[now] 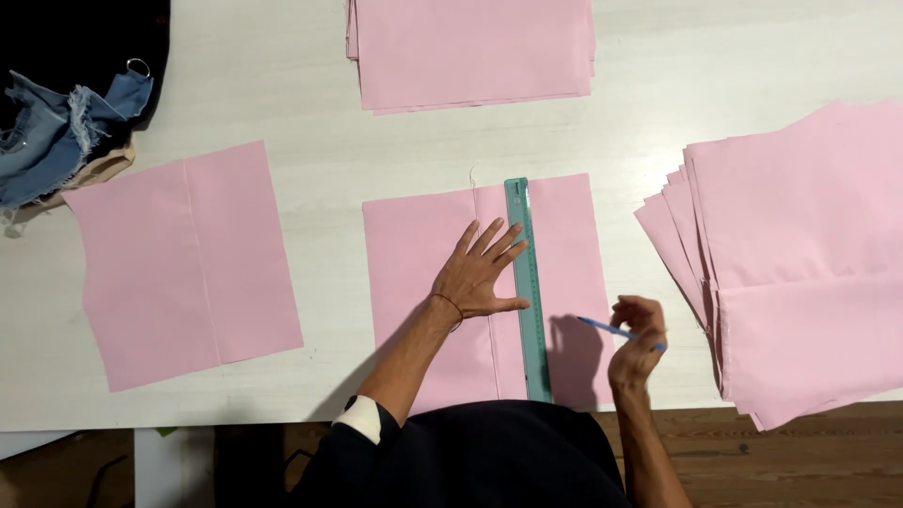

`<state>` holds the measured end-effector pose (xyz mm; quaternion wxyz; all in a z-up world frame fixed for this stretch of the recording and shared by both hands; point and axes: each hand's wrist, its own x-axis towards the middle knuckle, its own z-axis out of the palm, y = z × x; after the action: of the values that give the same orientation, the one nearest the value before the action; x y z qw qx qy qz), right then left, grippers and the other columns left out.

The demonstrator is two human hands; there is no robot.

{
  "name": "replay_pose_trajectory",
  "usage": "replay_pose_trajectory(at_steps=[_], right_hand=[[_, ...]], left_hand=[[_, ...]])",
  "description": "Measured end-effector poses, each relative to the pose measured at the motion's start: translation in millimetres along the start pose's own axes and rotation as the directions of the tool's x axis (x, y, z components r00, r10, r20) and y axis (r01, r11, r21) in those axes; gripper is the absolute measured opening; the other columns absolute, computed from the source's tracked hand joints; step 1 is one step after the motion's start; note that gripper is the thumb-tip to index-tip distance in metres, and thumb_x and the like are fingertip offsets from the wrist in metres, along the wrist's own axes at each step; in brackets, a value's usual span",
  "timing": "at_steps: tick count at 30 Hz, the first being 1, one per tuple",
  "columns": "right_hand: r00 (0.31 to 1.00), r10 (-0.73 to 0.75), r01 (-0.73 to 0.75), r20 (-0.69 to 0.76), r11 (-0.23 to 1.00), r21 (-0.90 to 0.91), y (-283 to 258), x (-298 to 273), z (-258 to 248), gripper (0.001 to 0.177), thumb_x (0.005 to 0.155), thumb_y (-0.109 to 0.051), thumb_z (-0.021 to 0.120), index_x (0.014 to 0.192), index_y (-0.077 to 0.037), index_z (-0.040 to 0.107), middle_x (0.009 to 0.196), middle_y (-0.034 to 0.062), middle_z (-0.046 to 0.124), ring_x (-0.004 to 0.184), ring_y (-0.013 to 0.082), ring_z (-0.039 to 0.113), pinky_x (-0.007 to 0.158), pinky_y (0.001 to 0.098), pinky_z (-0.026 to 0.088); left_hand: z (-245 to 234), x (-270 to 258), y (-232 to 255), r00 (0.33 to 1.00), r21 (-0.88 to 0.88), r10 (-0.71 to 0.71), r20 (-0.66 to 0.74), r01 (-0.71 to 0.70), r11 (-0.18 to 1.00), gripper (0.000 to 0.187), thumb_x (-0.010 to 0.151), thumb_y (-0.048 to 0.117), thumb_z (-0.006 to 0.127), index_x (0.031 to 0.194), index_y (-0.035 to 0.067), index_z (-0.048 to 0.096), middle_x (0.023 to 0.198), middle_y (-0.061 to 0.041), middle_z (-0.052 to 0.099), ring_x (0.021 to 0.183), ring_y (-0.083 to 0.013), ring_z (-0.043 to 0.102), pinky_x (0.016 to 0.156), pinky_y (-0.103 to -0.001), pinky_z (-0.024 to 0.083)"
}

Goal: Marking lines on pink leather pieces with a ruler and pen.

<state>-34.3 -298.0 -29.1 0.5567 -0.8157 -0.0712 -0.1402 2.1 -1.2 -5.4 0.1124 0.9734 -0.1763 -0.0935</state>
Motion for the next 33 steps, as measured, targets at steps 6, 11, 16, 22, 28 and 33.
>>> replay_pose_trajectory(at_steps=[6, 11, 16, 22, 28, 33], right_hand=[[0.879, 0.476, -0.443, 0.009, 0.811, 0.382, -6.2, 11.4, 15.7, 0.079, 0.103, -0.074, 0.022, 0.107, -0.002, 0.052, 0.08, 0.0118, 0.055, 0.054, 0.0165, 0.054, 0.039, 0.032, 0.046], [0.856, 0.514, -0.497, 0.064, 0.781, 0.378, -10.9, 10.0, 25.7, 0.079, 0.103, -0.074, 0.023, 0.109, 0.0, 0.051, 0.085, 0.0112, 0.055, 0.054, 0.0169, 0.055, 0.041, 0.0313, 0.048], [0.839, 0.538, -0.518, 0.084, 0.741, 0.427, -11.6, 11.3, 30.5, 0.077, 0.103, -0.071, 0.025, 0.109, 0.001, 0.051, 0.085, 0.0129, 0.056, 0.054, 0.0196, 0.059, 0.04, 0.0324, 0.051], [0.825, 0.558, -0.518, 0.09, 0.684, 0.514, 9.5, 3.2, 33.2, 0.069, 0.103, -0.064, 0.03, 0.111, 0.001, 0.054, 0.092, 0.0151, 0.064, 0.069, 0.0239, 0.075, 0.049, 0.0379, 0.064], [0.81, 0.582, -0.548, 0.063, 0.716, 0.433, -21.8, 30.2, 55.7, 0.011, 0.098, -0.004, 0.066, 0.105, 0.003, 0.061, 0.097, 0.0193, 0.069, 0.087, 0.0254, 0.078, 0.055, 0.035, 0.066], [0.839, 0.524, -0.54, 0.145, 0.772, 0.335, -17.7, 34.7, 71.8, 0.011, 0.092, 0.002, 0.064, 0.095, -0.006, 0.057, 0.083, 0.0131, 0.074, 0.075, 0.0195, 0.078, 0.051, 0.0276, 0.064]], left_hand=[[1.4, 1.7, -0.6, 1.0, 0.0, 0.002, 0.009, -0.002, 1.0, 0.107, 0.077, 0.097, 0.032, 0.159, 0.03, 0.031, 0.17, 0.0, 0.018, 0.156, -0.0246, 0.014, 0.129, -0.05, 0.005], [0.5, 2.3, -0.6, 1.0, -0.001, 0.003, 0.013, -0.003, 1.0, 0.106, 0.077, 0.097, 0.032, 0.16, 0.031, 0.03, 0.17, 0.0, 0.018, 0.156, -0.0247, 0.013, 0.129, -0.051, 0.005], [2.4, 5.0, -1.4, 0.999, 0.008, 0.001, 0.035, -0.002, 1.0, 0.106, 0.077, 0.097, 0.033, 0.16, 0.032, 0.029, 0.17, 0.0, 0.018, 0.157, -0.0244, 0.012, 0.129, -0.051, 0.005], [2.1, 4.8, -2.3, 0.998, -0.02, -0.006, 0.062, 0.007, 1.0, 0.106, 0.075, 0.098, 0.034, 0.159, 0.033, 0.029, 0.17, 0.0, 0.017, 0.156, -0.0232, 0.011, 0.129, -0.05, 0.003], [-0.6, 4.0, -2.2, 0.999, -0.022, 0.004, 0.042, -0.003, 1.0, 0.103, 0.078, 0.094, 0.038, 0.16, 0.033, 0.029, 0.17, 0.0, 0.018, 0.156, -0.0232, 0.011, 0.129, -0.051, 0.004], [-5.6, 2.6, -0.8, 0.999, -0.035, 0.006, 0.032, -0.005, 0.999, 0.104, 0.078, 0.093, 0.043, 0.16, 0.03, 0.03, 0.17, -0.002, 0.019, 0.157, -0.0246, 0.013, 0.129, -0.052, 0.006]])
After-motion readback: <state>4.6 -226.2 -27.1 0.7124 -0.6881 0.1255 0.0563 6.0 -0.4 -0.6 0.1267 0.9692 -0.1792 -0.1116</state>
